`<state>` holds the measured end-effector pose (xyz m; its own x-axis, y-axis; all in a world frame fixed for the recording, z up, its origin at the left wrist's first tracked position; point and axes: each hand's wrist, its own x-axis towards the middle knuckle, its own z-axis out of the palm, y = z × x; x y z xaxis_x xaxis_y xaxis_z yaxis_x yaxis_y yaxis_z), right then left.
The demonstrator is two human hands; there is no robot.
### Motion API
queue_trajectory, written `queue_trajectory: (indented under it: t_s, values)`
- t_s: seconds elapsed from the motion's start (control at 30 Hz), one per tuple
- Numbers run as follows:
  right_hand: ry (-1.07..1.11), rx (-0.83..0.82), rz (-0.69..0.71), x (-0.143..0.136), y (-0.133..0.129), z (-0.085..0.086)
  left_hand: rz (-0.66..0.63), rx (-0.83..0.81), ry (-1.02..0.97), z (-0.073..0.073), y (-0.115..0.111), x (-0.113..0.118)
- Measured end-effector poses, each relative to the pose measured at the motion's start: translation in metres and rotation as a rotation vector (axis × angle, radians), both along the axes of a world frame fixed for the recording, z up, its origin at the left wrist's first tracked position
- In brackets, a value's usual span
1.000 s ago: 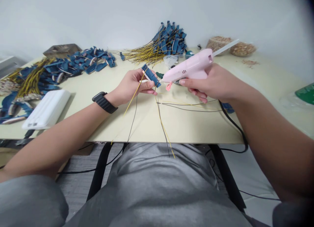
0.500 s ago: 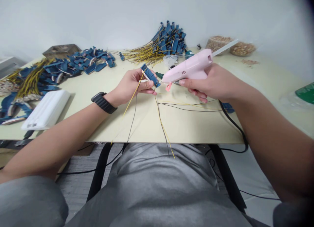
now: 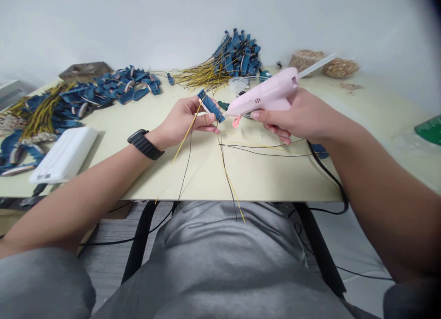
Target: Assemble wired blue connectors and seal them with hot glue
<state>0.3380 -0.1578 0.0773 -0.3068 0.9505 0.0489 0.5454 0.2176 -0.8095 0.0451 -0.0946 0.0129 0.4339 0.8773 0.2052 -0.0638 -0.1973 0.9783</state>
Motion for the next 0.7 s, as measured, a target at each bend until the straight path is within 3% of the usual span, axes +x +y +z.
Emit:
queue_trajectory:
  t_s: [0.7]
  values:
    - [0.009, -0.006, 0.018, 0.0002, -0.0023, 0.0003, -0.010, -0.026, -0.010, 0.0005, -0.0007, 0.0002]
